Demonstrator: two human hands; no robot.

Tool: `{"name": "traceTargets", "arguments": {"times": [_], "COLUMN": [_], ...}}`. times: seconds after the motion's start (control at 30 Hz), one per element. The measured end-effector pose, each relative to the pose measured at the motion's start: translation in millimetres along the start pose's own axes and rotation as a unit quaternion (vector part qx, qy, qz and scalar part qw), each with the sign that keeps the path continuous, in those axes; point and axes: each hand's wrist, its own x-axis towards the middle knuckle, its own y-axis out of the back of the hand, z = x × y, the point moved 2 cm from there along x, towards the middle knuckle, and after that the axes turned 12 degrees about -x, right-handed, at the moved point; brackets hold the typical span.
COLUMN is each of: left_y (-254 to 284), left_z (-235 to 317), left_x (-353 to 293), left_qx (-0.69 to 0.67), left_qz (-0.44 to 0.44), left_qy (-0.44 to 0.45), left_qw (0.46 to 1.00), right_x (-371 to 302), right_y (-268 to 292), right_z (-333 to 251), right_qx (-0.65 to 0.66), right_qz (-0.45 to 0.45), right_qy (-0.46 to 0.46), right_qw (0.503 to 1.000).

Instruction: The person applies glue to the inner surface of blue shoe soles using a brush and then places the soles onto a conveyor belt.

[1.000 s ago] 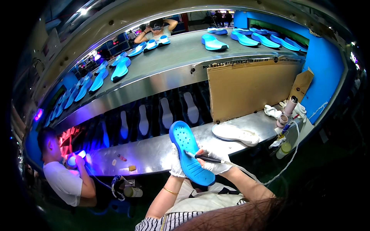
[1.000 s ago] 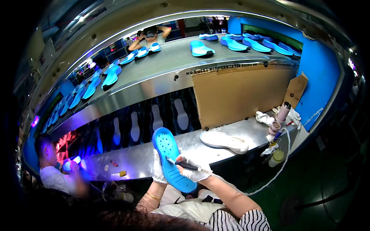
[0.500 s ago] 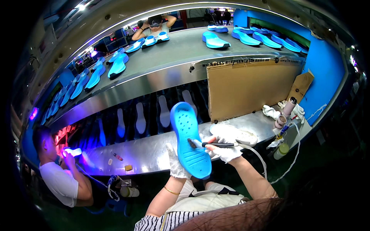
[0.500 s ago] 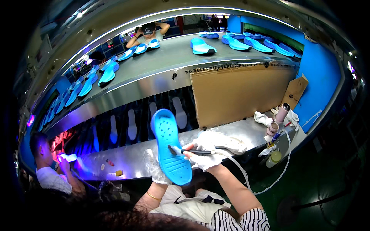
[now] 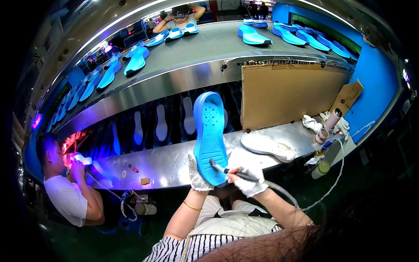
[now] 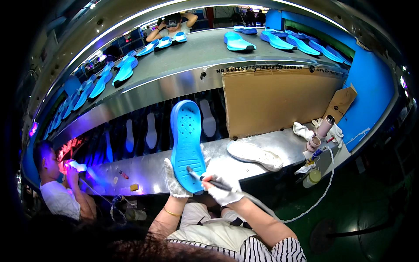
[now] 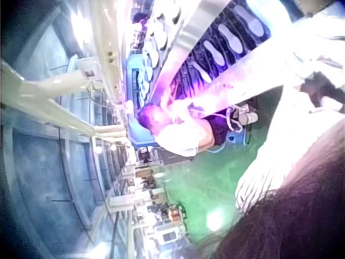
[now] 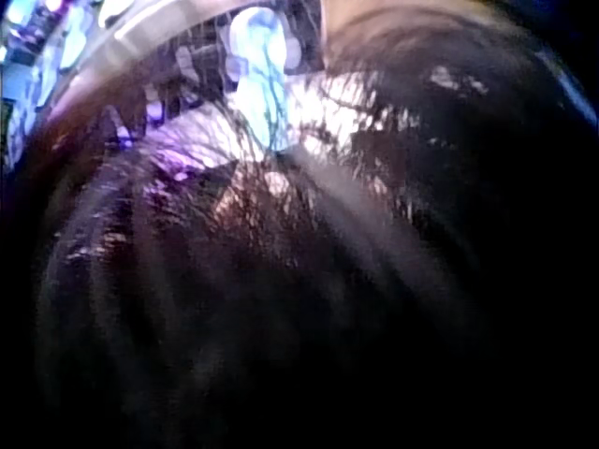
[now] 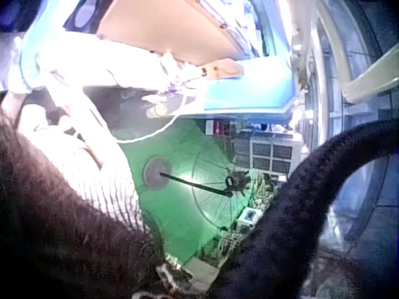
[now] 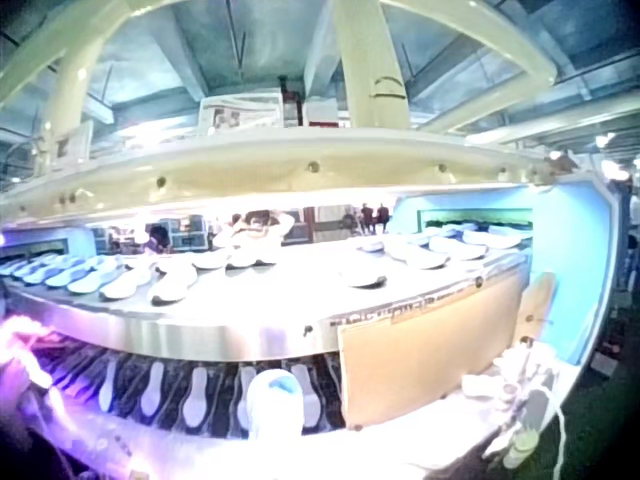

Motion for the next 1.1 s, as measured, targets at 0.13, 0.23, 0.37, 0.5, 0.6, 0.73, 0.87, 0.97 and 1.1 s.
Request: {"name": "traceTargets", "arguments": {"times": [0.13,0.23,0.37,0.5,0.6,0.73,0.87,0.97,1.1], "left_y": [24,23,15,2,-11,-30,-5,13,-9], "left_z": [6,7,9,12,13,14,25,29,27], "left_x": [6,6,8,12,15,22,23,24,26], "left_qx": [-0.080,-0.084,-0.080,-0.069,-0.062,-0.056,-0.050,-0.054,-0.033], "left_qz": [-0.012,-0.014,-0.027,-0.048,-0.065,-0.077,-0.056,-0.010,0.018], "left_qy": [0.009,0.012,0.032,0.046,0.056,0.073,0.091,0.091,0.110], "left_qw": [0.997,0.996,0.996,0.995,0.994,0.993,0.993,0.994,0.993], "right_x": [-3,6,0,-1,7,7,-1,-5,5], "right_y": [-12,-1,4,1,11,10,11,17,25], "right_z": [-7,10,-3,1,7,0,10,15,-13], "right_qx": [0.084,0.185,0.069,0.052,0.105,0.012,0.098,0.088,0.034], "right_qz": [-0.100,-0.090,-0.045,-0.132,-0.078,-0.137,-0.221,-0.231,-0.131], "right_qy": [-0.037,-0.143,-0.028,-0.099,-0.112,-0.054,-0.099,-0.098,-0.131], "right_qw": [0.991,0.968,0.996,0.985,0.985,0.989,0.965,0.964,0.982]}}
